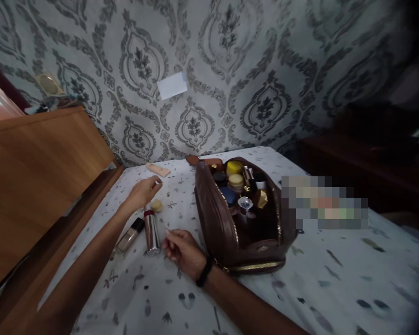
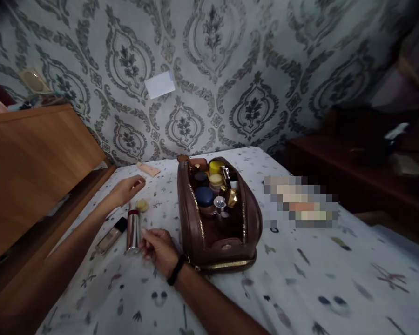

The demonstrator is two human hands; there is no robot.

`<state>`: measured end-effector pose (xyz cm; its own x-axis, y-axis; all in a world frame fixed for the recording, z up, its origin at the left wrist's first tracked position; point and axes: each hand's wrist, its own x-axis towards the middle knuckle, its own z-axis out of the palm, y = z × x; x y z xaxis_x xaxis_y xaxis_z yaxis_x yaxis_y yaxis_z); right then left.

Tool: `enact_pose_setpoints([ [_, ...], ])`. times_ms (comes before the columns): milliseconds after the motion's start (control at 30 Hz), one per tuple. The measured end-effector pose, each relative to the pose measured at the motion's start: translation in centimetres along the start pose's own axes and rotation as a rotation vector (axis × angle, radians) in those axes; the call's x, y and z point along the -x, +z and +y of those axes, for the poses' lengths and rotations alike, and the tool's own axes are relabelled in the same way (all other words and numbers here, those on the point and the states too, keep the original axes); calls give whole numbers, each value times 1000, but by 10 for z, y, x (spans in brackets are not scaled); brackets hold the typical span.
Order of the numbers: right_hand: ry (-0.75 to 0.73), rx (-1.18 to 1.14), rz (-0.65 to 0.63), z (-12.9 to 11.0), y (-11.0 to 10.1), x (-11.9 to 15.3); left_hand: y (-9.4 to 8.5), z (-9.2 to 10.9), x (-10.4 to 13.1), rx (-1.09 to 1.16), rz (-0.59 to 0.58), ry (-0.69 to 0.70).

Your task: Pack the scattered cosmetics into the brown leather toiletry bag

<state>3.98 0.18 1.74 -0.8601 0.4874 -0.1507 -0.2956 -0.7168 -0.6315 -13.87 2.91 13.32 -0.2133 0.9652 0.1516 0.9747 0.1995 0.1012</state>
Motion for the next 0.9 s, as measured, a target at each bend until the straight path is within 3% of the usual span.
enact_pose_setpoints([
  [100,-1,7,-5,-1,1,2,22,-19,13,-23,-105,-62],
  [233,9,7,15,-3,1,2,39,-23,26,-85,-201,-68],
  [367,3,-7,28,-2,0,2,47,-23,31,-96,-174,-88],
  [500,-42,-46,66,-1,-2,0,45,-24,39,273,-73,-45],
  [633,-90,-101,131,-1,0,-1,36,-15,60,769,-142,109],
  [767,-103,-106,134,-2,3,-1,35,-3,80,844,-179,210],
  [900,-140,-79,137,-2,2,-2,46,-3,88,792,-115,269],
])
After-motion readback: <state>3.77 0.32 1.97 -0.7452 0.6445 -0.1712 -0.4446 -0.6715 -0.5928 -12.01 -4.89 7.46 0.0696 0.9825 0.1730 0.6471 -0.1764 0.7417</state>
